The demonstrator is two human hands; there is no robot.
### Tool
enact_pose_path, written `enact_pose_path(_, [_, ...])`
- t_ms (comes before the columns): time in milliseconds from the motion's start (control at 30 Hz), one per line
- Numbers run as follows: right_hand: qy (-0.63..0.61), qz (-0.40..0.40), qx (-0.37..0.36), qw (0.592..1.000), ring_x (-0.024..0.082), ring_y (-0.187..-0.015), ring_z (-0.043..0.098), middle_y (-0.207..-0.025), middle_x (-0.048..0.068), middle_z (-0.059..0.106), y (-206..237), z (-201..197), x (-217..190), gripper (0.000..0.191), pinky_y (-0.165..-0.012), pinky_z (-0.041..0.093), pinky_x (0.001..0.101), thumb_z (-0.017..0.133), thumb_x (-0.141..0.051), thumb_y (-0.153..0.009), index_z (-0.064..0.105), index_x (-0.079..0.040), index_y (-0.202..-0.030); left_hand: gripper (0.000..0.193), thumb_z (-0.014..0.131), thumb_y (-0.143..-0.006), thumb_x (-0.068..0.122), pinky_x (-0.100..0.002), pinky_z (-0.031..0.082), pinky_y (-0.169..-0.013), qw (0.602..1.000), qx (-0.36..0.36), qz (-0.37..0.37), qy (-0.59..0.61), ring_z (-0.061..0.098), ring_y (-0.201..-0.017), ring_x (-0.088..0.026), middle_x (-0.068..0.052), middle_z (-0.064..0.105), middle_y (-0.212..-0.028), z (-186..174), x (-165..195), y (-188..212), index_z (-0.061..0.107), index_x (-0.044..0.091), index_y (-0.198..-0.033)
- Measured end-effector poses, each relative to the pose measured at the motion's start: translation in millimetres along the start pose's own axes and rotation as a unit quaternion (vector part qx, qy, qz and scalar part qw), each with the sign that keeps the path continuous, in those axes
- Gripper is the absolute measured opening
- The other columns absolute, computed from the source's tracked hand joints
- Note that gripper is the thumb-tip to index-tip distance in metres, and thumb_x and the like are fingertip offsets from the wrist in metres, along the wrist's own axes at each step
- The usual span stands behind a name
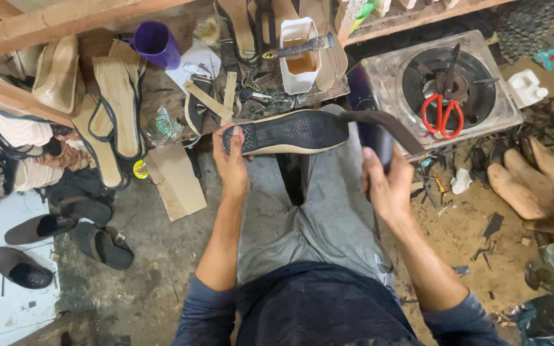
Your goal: The person attaches a black rubber sole to a beige slipper upper using a curved metal tool to press the edges. They repeat this process on a second slipper, pressing the sole firmly along the perimeter.
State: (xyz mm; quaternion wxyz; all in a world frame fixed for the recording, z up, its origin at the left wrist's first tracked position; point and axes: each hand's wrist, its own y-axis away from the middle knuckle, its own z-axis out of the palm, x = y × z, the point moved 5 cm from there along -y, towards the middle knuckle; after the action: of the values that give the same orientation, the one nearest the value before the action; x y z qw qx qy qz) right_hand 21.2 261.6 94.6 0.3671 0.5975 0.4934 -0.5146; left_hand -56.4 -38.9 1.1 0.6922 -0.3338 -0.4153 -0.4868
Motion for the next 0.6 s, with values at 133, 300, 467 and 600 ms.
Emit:
enact_pose_path(133, [-0.098, -0.138, 0.081, 0.982, 0.015, -0.057, 0.057, -0.069, 0.004, 0.057, 10.3, -12.1, -0.9, 0.037, -0.054, 0.048, 0.0300, 0.049, -0.027, -0.117, 0.055, -0.001, -0.091, 0.028, 0.060, -0.105, 0.024, -0.027, 0.045, -0.057, 1.000, 0.010, -0.012, 0.005, 0.053, -0.073, -0.009, 0.000, 0.058, -0.093, -0.9, 2.2, 0.6, 0.055, 0.007, -0.126])
enact_pose_path(300, [-0.023, 0.009, 0.019, 1.000, 0.014, -0.049, 0.053, -0.065, 0.004, 0.055, 11.8, -7.0, 20.2, 0.027, -0.045, 0.045, 0.0295, 0.055, -0.027, -0.107, 0.055, -0.002, -0.094, 0.027, 0.060, -0.106, 0.024, -0.026, 0.044, -0.058, 1.000, 0.005, -0.017, -0.008, 0.053, -0.075, -0.009, 0.000, 0.057, -0.093, 0.4, 3.9, -1.6, 0.056, 0.006, -0.127])
enact_pose_path(467, [-0.047, -0.061, 0.055, 0.996, 0.012, -0.052, 0.053, -0.069, 0.005, 0.055, 14.8, -12.0, 14.2, 0.028, -0.046, 0.044, 0.0268, 0.057, -0.024, -0.109, 0.051, -0.001, -0.096, 0.027, 0.061, -0.105, 0.025, -0.026, 0.045, -0.056, 0.999, 0.030, -0.038, -0.021, 0.054, -0.075, -0.009, 0.000, 0.058, -0.093, -2.9, -1.1, -2.2, 0.055, 0.008, -0.126])
enact_pose_path(600, [0.009, -0.002, 0.032, 0.999, 0.012, -0.047, 0.051, -0.061, 0.004, 0.054, 12.6, -4.8, 19.9, 0.025, -0.045, 0.043, 0.0285, 0.058, -0.024, -0.106, 0.054, -0.001, -0.096, 0.030, 0.060, -0.104, 0.027, -0.026, 0.047, -0.058, 0.999, 0.005, -0.036, -0.026, 0.056, -0.079, -0.009, 0.000, 0.060, -0.097, -3.9, -3.1, -5.8, 0.055, 0.009, -0.127])
